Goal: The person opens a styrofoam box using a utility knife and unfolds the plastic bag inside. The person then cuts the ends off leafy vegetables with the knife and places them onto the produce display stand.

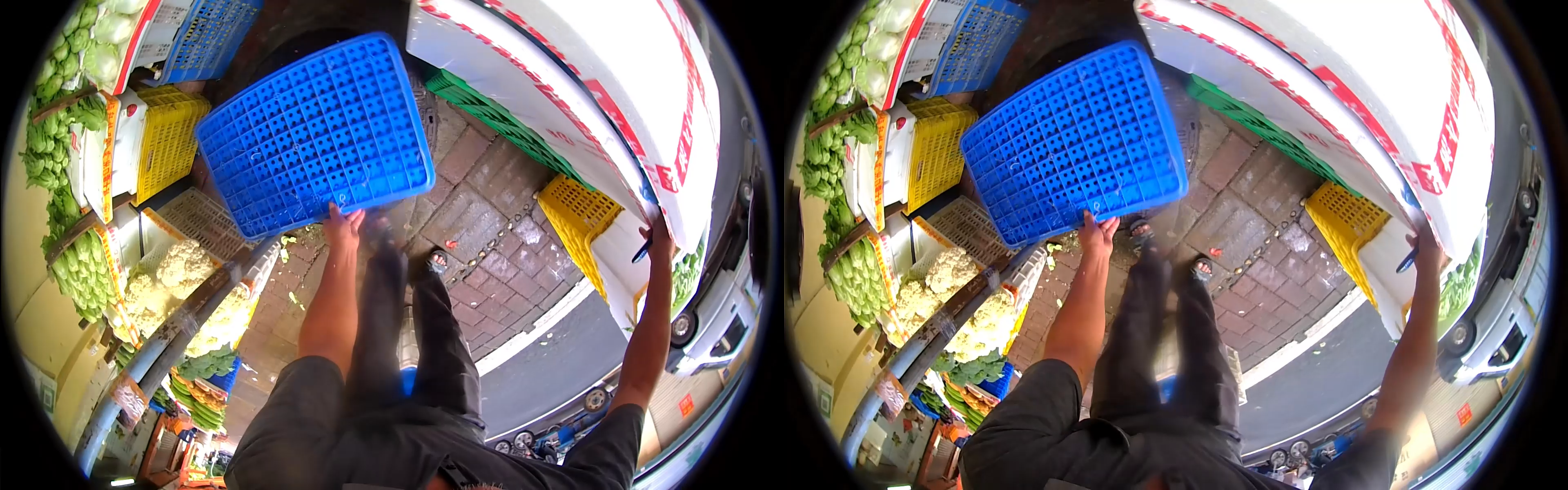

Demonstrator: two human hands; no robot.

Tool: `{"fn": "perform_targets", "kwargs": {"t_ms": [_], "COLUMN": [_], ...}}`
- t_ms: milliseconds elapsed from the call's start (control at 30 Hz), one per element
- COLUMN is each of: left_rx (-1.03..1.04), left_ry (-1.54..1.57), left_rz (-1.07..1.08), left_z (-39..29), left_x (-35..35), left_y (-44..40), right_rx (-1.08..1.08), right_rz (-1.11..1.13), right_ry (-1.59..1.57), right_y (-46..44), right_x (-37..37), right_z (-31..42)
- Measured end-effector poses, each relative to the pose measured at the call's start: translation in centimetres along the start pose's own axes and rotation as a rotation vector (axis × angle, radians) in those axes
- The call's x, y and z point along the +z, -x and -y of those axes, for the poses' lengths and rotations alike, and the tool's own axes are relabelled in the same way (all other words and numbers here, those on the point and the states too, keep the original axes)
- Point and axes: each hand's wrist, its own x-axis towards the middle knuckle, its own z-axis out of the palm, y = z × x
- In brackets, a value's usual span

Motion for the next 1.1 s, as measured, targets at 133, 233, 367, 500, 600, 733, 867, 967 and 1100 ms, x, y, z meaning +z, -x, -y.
{"fn": "perform_targets", "kwargs": {"t_ms": [133,233,367,500,600,733,867,967,1100], "left_rx": [0.011,-0.02,0.053,0.026,-0.03,-0.069,-0.053,-0.095,0.113], "left_ry": [-0.142,-0.232,-0.306,-0.335,-0.44,-0.509,-0.486,-0.49,-0.941], "left_rz": [0.076,0.078,0.173,0.202,0.166,0.161,0.287,0.254,0.671], "left_z": [3.7,3.6,4.4,6.8,10.4,16.9,22.7,28.4,35.7], "left_x": [-3.6,-5.1,-7.6,-9.6,-10.2,-10.9,-9.5,-9.5,-11.0], "left_y": [2.0,2.8,4.3,6.9,9.1,13.4,19.5,23.2,27.0], "right_rx": [-0.453,-0.079,-0.123,-0.179,-0.267,-0.222,-0.222,-0.198,-0.105], "right_rz": [0.174,0.087,0.102,0.094,0.087,0.125,0.054,0.07,0.035], "right_ry": [0.451,0.275,0.133,0.168,0.22,0.197,0.135,0.168,0.169], "right_y": [-3.6,-3.2,-3.9,-1.6,-0.7,-4.3,-2.4,-2.2,-1.1], "right_x": [-2.0,-0.5,0.2,1.0,1.1,1.2,1.4,1.4,2.3], "right_z": [-3.8,-0.9,-0.2,1.1,2.1,-0.4,0.6,1.3,2.7]}}
